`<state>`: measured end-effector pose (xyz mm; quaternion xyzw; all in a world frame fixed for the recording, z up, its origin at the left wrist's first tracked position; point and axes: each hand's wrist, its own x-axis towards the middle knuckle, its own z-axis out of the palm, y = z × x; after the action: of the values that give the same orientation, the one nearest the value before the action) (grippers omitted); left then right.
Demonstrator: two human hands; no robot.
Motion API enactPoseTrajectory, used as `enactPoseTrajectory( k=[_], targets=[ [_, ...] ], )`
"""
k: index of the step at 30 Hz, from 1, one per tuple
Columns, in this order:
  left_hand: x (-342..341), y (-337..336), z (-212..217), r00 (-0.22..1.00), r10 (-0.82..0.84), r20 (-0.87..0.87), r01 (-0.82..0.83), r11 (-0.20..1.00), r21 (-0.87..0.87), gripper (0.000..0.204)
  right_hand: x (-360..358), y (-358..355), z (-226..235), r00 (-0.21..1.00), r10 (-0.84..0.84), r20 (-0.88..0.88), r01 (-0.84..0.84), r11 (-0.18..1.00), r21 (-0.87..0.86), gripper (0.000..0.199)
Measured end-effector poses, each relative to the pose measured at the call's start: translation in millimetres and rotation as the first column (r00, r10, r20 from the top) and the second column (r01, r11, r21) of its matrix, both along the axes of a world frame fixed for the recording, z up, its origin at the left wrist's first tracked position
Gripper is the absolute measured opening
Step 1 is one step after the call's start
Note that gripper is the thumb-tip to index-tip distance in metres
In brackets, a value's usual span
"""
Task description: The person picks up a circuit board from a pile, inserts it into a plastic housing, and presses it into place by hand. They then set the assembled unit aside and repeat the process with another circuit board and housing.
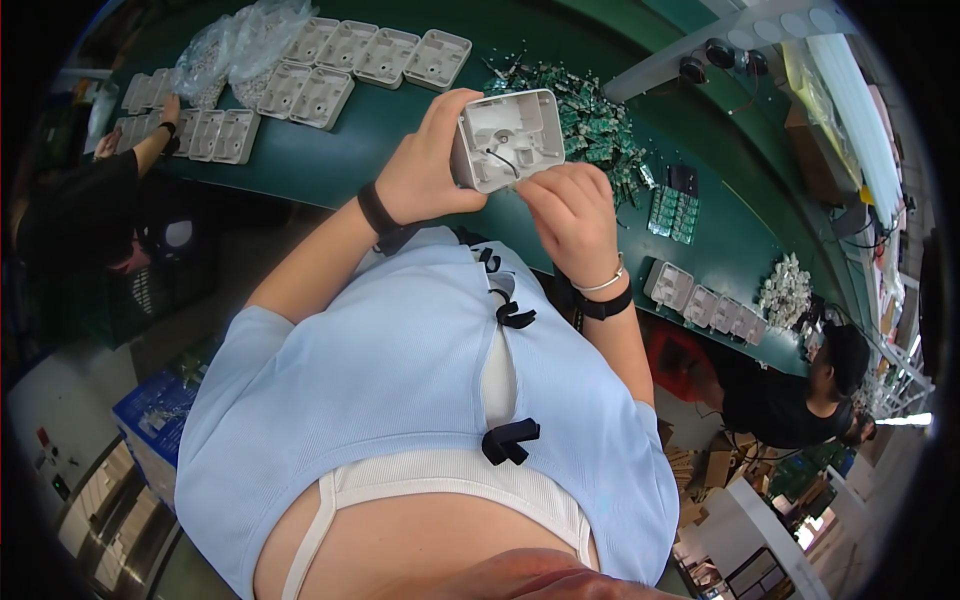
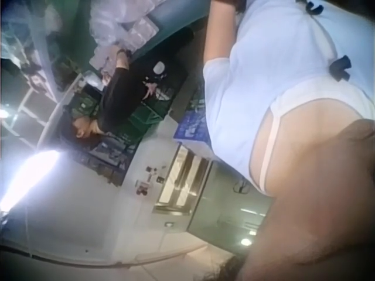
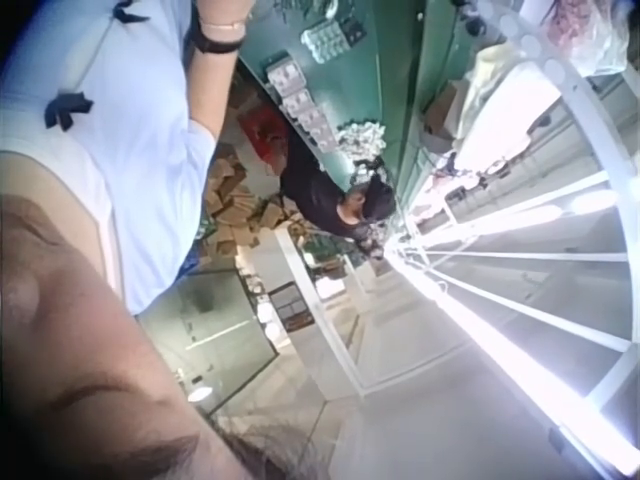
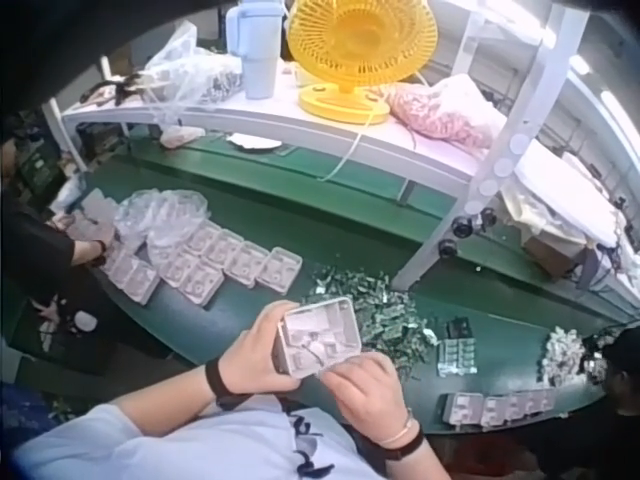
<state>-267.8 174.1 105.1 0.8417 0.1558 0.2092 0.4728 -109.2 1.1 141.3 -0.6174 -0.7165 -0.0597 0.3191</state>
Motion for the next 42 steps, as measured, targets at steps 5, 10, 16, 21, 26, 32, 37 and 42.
enactPoseTrajectory(
  k=[5,10,16,21,26,32,37,42],
  targets=[
    [-1.1,-0.8,-1.9,1.0,0.019,0.003,-0.019,0.998,-0.058,0.097,-6.9,-2.2,-16.1,0.991,-0.043,-0.128,0.042,0.999,-0.01,0.025],
    [0.1,-0.6,-7.5,0.996,0.046,0.072,-0.043,0.998,-0.036,0.095,-7.6,-3.2,-23.2,0.949,-0.019,-0.313,0.011,1.0,-0.026,0.022],
    [-2.2,0.2,-13.2,0.999,0.007,0.045,-0.003,0.996,-0.086,0.097,-9.9,3.8,-34.7,0.84,-0.106,-0.531,0.08,0.994,-0.072,0.024],
    [-10.3,8.7,-18.9,0.999,0.001,0.042,0.002,0.998,-0.065,0.097,-20.4,22.1,-29.9,0.757,-0.238,-0.608,0.133,0.968,-0.213,0.025],
    [-25.0,24.5,-50.0,0.998,-0.056,0.017,0.059,0.976,-0.21,0.101,-18.6,36.0,-55.1,0.987,0.023,-0.159,-0.042,0.993,-0.112,0.022],
    [-46.3,80.7,-131.2,0.976,-0.201,-0.086,0.195,0.978,-0.077,0.116,-29.4,15.4,-111.5,0.99,-0.042,-0.133,0.013,0.977,-0.212,0.014],
    [-96.0,188.4,-185.4,0.5,0.682,-0.534,-0.222,0.697,0.682,0.111,-21.5,-61.8,-146.0,0.97,-0.22,-0.103,0.175,0.925,-0.337,0.01],
    [-96.7,212.5,-188.3,0.338,0.745,-0.575,-0.341,0.666,0.663,0.109,-10.8,-182.8,-195.6,0.802,-0.596,0.032,0.53,0.687,-0.498,0.012]
  ],
)
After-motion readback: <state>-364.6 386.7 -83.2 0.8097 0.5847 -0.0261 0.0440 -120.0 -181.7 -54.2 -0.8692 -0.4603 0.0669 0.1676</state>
